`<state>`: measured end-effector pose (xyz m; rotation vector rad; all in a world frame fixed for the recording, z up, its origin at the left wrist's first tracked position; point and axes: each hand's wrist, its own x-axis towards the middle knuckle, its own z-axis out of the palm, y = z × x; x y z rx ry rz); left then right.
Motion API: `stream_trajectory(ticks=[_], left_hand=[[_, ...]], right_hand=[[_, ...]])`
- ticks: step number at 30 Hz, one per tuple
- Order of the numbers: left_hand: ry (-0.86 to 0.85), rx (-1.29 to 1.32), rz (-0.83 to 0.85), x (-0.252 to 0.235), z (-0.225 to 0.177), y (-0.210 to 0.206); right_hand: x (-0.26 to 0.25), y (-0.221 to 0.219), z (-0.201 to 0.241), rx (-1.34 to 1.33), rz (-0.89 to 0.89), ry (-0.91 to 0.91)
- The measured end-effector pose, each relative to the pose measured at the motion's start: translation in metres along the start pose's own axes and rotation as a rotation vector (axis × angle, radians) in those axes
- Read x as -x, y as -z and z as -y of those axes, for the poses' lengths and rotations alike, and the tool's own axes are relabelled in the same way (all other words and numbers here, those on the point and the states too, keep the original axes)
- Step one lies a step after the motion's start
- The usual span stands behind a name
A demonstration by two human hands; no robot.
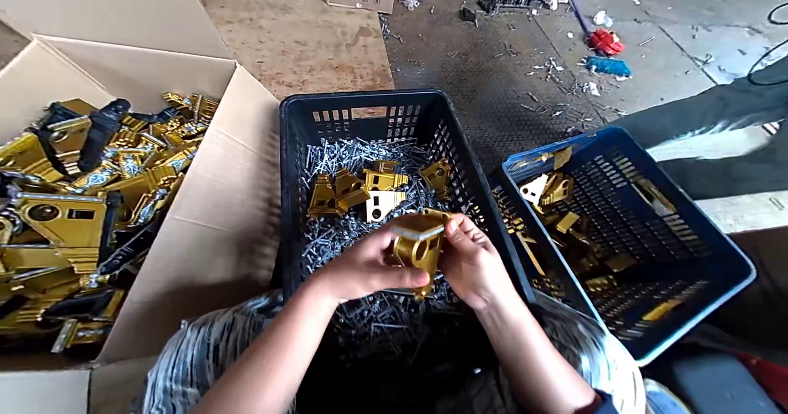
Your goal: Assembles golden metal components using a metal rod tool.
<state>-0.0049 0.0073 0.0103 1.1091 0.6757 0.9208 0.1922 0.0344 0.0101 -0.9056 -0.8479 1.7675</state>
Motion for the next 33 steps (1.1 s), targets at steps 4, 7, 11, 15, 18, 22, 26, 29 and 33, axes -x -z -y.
stream_trajectory(ticks=[4, 7, 11, 15, 18, 22, 26, 29, 33], left_hand=[[0.042, -0.050, -0.324, -0.006, 0.007, -0.007], [0.090, -0.054, -0.619, -0.012, 0.005, -0.002], [0.075, -0.045, -0.774, -0.012, -0.005, 0.005], [0.049, 0.015, -0.769, -0.008, -0.008, 0.009], [0.044, 0.040, -0.794, -0.008, -0.010, 0.008], [-0.042, 0.053, -0.797, -0.014, 0.001, -0.001], [-0.203, 0.093, -0.712, -0.020, 0.013, -0.011], [-0.226, -0.075, -0.637, -0.019, 0.016, -0.007], [-0.124, -0.051, -0.621, -0.017, 0.015, -0.011]], right_hand=[[-0.020, 0.013, -0.014, 0.518, -0.032, -0.019], [-0.042, 0.036, -0.041, 1.478, 0.115, -0.165], [-0.052, 0.038, -0.081, 1.891, 0.377, -0.391], [-0.050, 0.024, -0.053, 1.870, 0.399, -0.394], [-0.034, 0.019, -0.010, 1.762, 0.244, -0.253], [-0.015, 0.025, 0.009, 1.103, -0.065, 0.273], [0.001, -0.003, -0.006, 0.249, -0.008, 0.142], [0.007, -0.006, -0.020, 0.309, 0.252, 0.043], [0.002, -0.006, -0.012, 0.360, 0.169, -0.006]])
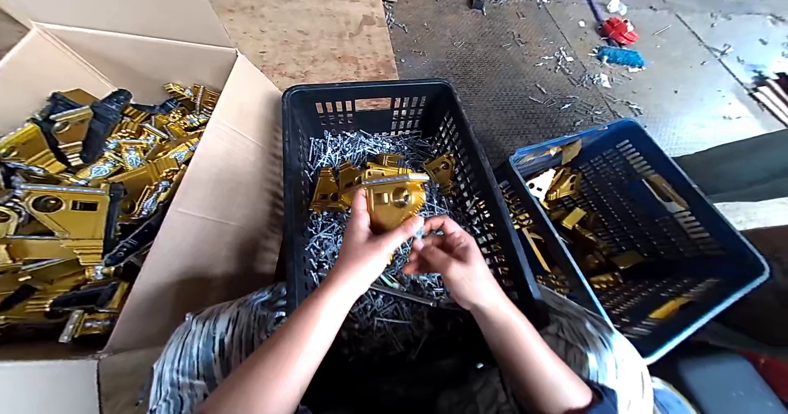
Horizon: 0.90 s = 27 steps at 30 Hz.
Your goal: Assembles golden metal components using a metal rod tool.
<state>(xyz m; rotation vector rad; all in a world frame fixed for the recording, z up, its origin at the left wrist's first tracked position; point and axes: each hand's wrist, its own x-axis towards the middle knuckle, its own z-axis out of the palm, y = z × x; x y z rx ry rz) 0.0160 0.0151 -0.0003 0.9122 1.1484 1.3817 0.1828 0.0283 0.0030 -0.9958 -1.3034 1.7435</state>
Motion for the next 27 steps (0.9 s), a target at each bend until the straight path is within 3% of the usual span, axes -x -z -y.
stream_trajectory(ticks=[3, 6, 8, 12, 17, 21, 25, 27], left_hand=[[0.147, 0.211, -0.041, -0.001, 0.000, -0.002], [0.222, 0.298, -0.045, -0.001, 0.001, -0.005], [0.221, 0.314, -0.065, -0.001, 0.003, -0.007], [0.233, 0.311, -0.100, -0.002, 0.001, -0.007], [0.235, 0.367, 0.092, 0.003, 0.005, -0.005], [0.211, 0.270, 0.217, 0.005, 0.006, -0.007], [0.180, 0.133, 0.284, 0.007, 0.005, -0.005], [0.197, 0.085, 0.334, 0.007, 0.002, -0.003]], right_hand=[[-0.003, 0.005, 0.010, -0.106, -0.156, 0.053], [-0.003, 0.007, 0.013, -0.139, -0.087, 0.073], [-0.004, 0.009, 0.009, -0.011, -0.029, 0.106], [-0.007, 0.009, 0.001, 0.094, -0.093, 0.219], [-0.006, -0.004, 0.002, -0.093, -0.214, 0.301], [-0.010, -0.004, -0.011, 0.112, -0.271, 0.485], [-0.016, 0.000, -0.020, 0.375, -0.300, 0.788], [-0.018, 0.002, -0.025, 0.287, -0.209, 0.752]])
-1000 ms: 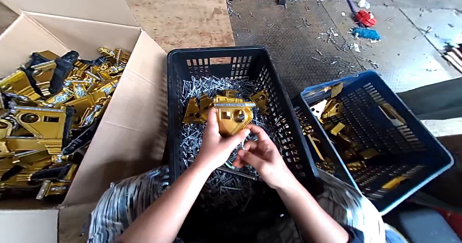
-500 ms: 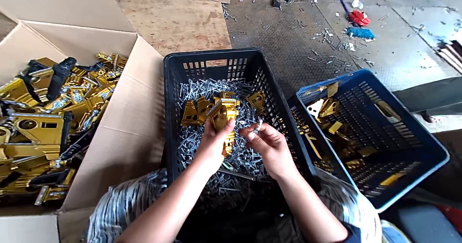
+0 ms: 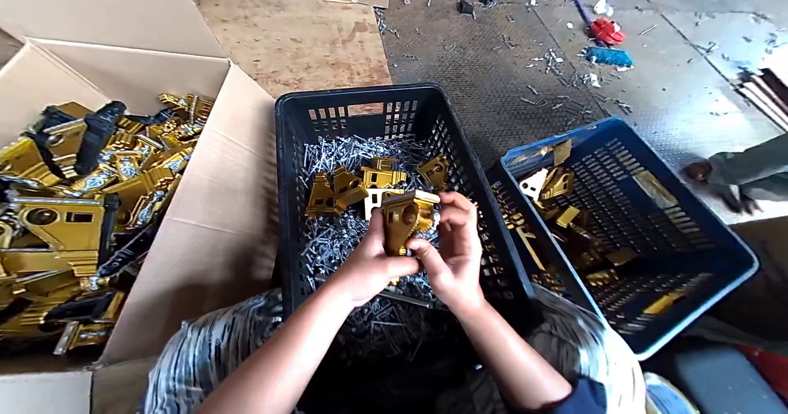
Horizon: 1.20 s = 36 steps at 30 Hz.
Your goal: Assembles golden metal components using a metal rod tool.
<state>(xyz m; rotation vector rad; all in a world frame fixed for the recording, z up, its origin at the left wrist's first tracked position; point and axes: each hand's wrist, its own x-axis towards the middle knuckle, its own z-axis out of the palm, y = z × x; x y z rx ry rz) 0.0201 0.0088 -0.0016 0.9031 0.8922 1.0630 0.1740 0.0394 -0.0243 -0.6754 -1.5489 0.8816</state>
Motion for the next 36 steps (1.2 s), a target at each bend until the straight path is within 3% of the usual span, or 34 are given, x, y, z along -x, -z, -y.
stream_trajectory(ticks=[2, 5, 7, 10, 12, 15, 16, 18, 20, 23, 26, 28, 30, 33, 36], left_hand=[[0.036, -0.046, 0.018, 0.002, -0.001, 0.003], [0.090, -0.119, 0.013, 0.003, -0.001, 0.006], [0.125, -0.111, -0.012, 0.003, -0.001, 0.005], [0.173, -0.116, -0.200, 0.003, -0.014, 0.001], [0.109, -0.245, -0.341, -0.001, -0.018, 0.010], [-0.088, -0.626, -0.415, -0.006, -0.021, 0.034], [-0.151, -0.777, -0.417, -0.004, -0.024, 0.039], [-0.263, -0.956, -0.471, 0.000, -0.032, 0.042], [-0.325, -0.860, -0.539, 0.007, -0.041, 0.043], [-0.323, -0.399, -0.546, 0.015, -0.049, 0.048], [-0.279, -0.040, -0.575, 0.014, -0.049, 0.044], [-0.271, 0.035, -0.562, 0.008, -0.041, 0.038], [-0.276, 0.039, -0.519, 0.004, -0.033, 0.031], [-0.261, 0.015, -0.422, 0.001, -0.016, 0.018], [-0.191, 0.021, -0.275, 0.004, -0.007, 0.012]], right_hand=[[-0.001, 0.004, -0.002, -0.204, 0.127, -0.110], [-0.001, 0.007, -0.002, -0.362, 0.128, -0.270], [-0.002, 0.008, -0.003, -0.340, 0.105, -0.317], [-0.004, 0.015, -0.017, -0.126, 0.174, -0.482], [0.006, 0.020, -0.029, 0.169, 0.459, -0.634], [0.029, 0.003, -0.037, 0.727, 1.113, -0.770], [0.038, -0.008, -0.039, 0.865, 1.258, -0.776], [0.043, -0.018, -0.038, 0.987, 1.367, -0.757], [0.030, -0.012, -0.033, 0.955, 1.338, -0.740], [0.001, 0.010, -0.020, 0.835, 1.192, -0.811], [-0.014, 0.029, -0.008, 0.575, 0.910, -0.758], [-0.007, 0.025, -0.006, 0.122, 0.583, -0.746], [-0.004, 0.012, 0.005, -0.346, 0.364, -0.801], [-0.004, -0.002, 0.017, -0.502, 0.168, -0.813], [-0.005, 0.003, 0.017, -0.497, 0.105, -0.806]])
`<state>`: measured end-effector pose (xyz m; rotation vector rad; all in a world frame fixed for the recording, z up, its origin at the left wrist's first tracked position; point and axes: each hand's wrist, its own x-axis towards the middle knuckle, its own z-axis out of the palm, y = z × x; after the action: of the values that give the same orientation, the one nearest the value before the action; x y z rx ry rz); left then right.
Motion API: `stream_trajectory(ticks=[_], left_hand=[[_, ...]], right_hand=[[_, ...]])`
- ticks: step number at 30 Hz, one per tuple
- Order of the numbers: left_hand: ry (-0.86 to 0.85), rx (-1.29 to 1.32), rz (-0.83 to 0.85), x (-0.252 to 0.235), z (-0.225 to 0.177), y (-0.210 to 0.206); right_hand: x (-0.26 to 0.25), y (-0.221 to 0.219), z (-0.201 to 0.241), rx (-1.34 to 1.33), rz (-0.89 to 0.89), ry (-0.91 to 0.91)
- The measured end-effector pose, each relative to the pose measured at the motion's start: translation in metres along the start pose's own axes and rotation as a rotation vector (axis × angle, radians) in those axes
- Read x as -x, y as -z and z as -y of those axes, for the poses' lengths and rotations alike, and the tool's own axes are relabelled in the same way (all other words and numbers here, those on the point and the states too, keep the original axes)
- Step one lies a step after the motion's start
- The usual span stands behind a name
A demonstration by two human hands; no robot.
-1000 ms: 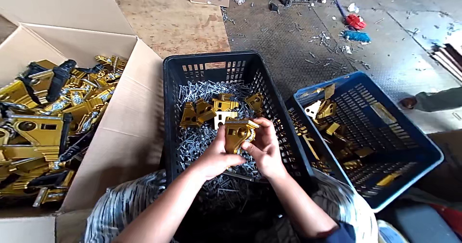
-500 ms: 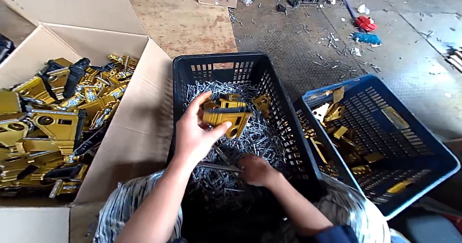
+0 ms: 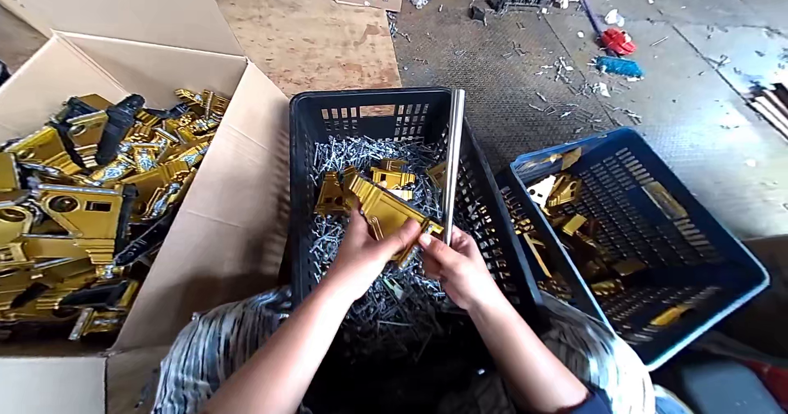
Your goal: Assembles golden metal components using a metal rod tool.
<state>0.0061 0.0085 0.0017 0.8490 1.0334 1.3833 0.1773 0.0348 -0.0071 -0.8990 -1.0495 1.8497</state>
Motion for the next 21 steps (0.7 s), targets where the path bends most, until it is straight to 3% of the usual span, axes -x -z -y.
stream_trajectory(ticks=[2, 5, 7, 10, 12, 14, 18, 19, 21], left_hand=[[0.071, -0.013, 0.034, 0.000, -0.002, -0.003], [0.109, -0.100, -0.062, -0.007, -0.001, -0.001], [0.085, -0.100, -0.166, -0.013, 0.000, 0.001], [0.056, -0.067, -0.228, -0.017, -0.004, 0.004], [0.057, -0.074, -0.227, -0.017, -0.007, 0.005], [0.071, -0.098, -0.239, -0.019, -0.004, 0.007], [0.090, -0.095, -0.235, -0.019, -0.005, 0.004], [0.091, -0.097, -0.222, -0.018, -0.005, 0.004], [0.104, -0.146, -0.217, -0.020, -0.001, 0.009]], right_hand=[[0.000, 0.006, 0.004, 0.130, -0.045, 0.000], [0.000, 0.016, 0.009, 0.811, -0.153, 0.167], [0.004, 0.014, 0.009, 1.134, -0.278, 0.472], [0.011, 0.015, 0.006, 1.257, -0.337, 0.899], [0.014, 0.019, -0.001, 1.394, -0.292, 0.837], [0.014, 0.019, -0.005, 1.487, -0.245, 0.590], [0.015, 0.014, -0.001, 1.363, -0.292, 0.766], [0.016, 0.015, -0.003, 1.382, -0.286, 0.738], [0.013, 0.016, -0.010, 1.431, -0.248, 0.461]])
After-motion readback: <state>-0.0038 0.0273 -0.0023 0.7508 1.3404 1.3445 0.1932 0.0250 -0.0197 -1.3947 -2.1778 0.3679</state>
